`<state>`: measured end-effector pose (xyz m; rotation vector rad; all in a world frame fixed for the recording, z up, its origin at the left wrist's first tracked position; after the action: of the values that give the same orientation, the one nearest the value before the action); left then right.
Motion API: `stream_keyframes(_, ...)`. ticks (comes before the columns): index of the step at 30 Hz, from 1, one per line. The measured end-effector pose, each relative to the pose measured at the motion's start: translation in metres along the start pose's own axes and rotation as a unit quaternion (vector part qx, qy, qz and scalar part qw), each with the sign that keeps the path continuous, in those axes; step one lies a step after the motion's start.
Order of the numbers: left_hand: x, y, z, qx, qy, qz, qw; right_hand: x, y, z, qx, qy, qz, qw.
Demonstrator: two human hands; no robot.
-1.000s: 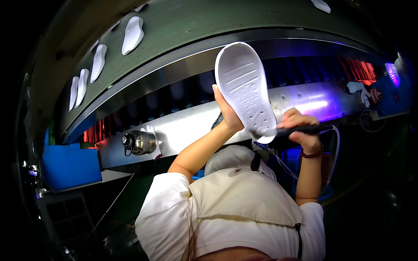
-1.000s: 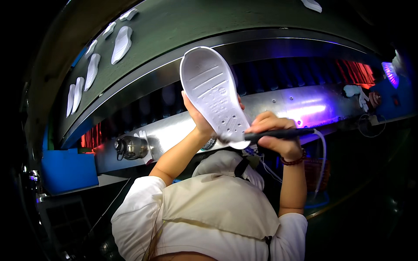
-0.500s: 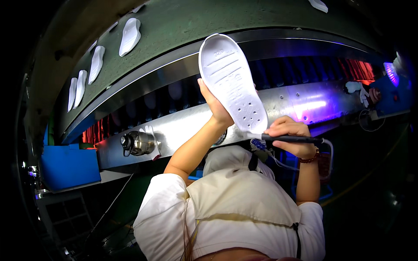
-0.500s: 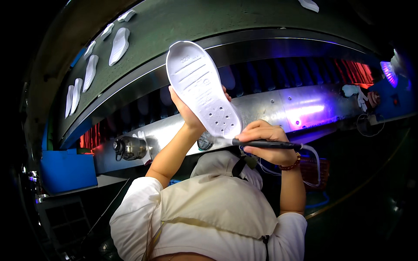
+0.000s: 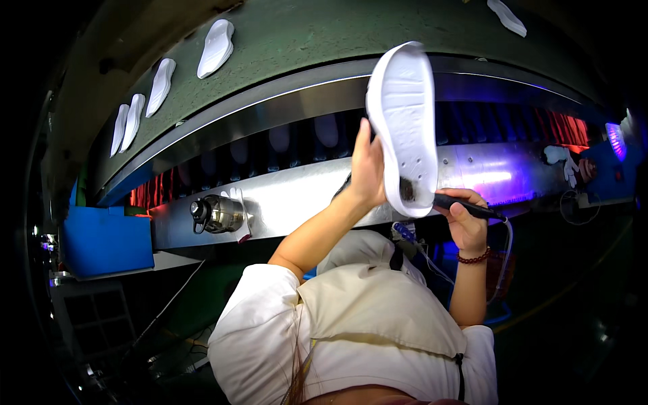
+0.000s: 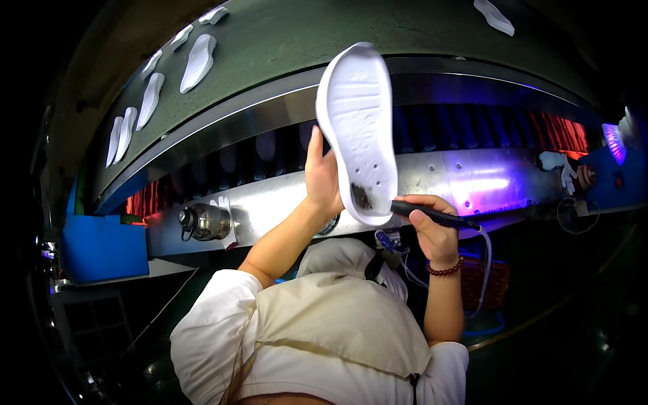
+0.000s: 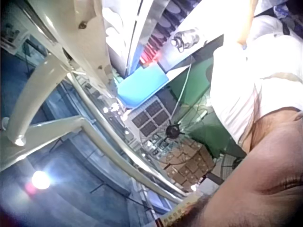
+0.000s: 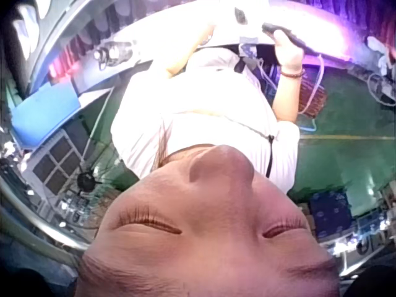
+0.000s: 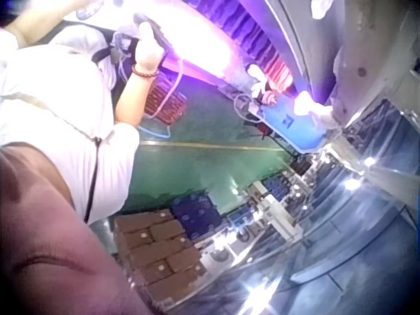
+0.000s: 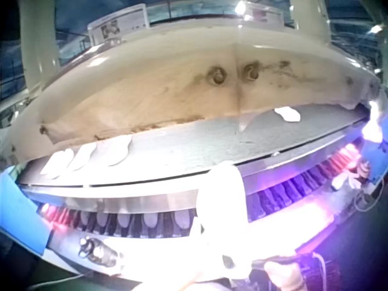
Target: The person uses a brush to apply a liquid substance to the edges and bottom surface of a shoe sole. The person picks up a sole from a conveyor belt, paints the perimeter and parts of the base by hand, and then places the sole back onto the belt, repeating this with multiple soles.
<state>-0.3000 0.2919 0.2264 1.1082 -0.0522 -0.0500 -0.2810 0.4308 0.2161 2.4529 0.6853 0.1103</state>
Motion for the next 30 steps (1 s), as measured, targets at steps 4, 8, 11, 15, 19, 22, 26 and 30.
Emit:
stream_keyframes(4, 0.021, -0.002, -0.031, 0.011, -0.043, -0.006, 0.999, -0.001, 0.018, -0.007, 0.052, -0.04, -0.003, 0.998)
stream_keyframes(8, 0.015, -0.017, -0.021, -0.111, -0.123, -0.035, 0.986, 0.002, 0.046, -0.024, 0.275, 0.037, -0.167, 0.946)
stream_keyframes(11, 0.018, -0.007, -0.023, -0.197, -0.209, -0.07, 0.955, -0.009, 0.042, -0.031, 0.359, 0.04, -0.103, 0.927)
stream_keyframes(15, 0.029, -0.015, -0.029, -0.182, -0.338, -0.008, 0.923, 0.002, 0.088, -0.038, 0.44, -0.045, -0.298, 0.846)
stream_keyframes(19, 0.036, -0.016, -0.015, -0.259, -0.375, 0.028, 0.89, -0.007, 0.081, -0.068, 0.429, -0.111, -0.242, 0.863)
stream_keyframes(22, 0.034, -0.014, -0.013, -0.361, -0.363, -0.077, 0.856, 0.0, 0.085, -0.043, 0.466, -0.037, -0.325, 0.822)
stream_keyframes(26, 0.047, -0.014, -0.003, -0.268, -0.397, -0.025, 0.877, 0.001, 0.077, -0.062, 0.435, -0.044, -0.289, 0.852)
stream_keyframes(30, 0.043, -0.022, 0.003, -0.303, -0.365, -0.078, 0.877, 0.001, 0.065, -0.041, 0.446, -0.038, -0.276, 0.85)
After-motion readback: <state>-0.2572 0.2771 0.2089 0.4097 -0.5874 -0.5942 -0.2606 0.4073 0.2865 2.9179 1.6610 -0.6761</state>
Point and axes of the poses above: each hand's wrist, its own x-axis away from the middle knuckle, its own y-axis out of the palm, z = x × y, the point moved 10 cm from there along -x, towards the middle knuckle, and after that the axes turned 2 degrees about x, right-handed, at the moved point
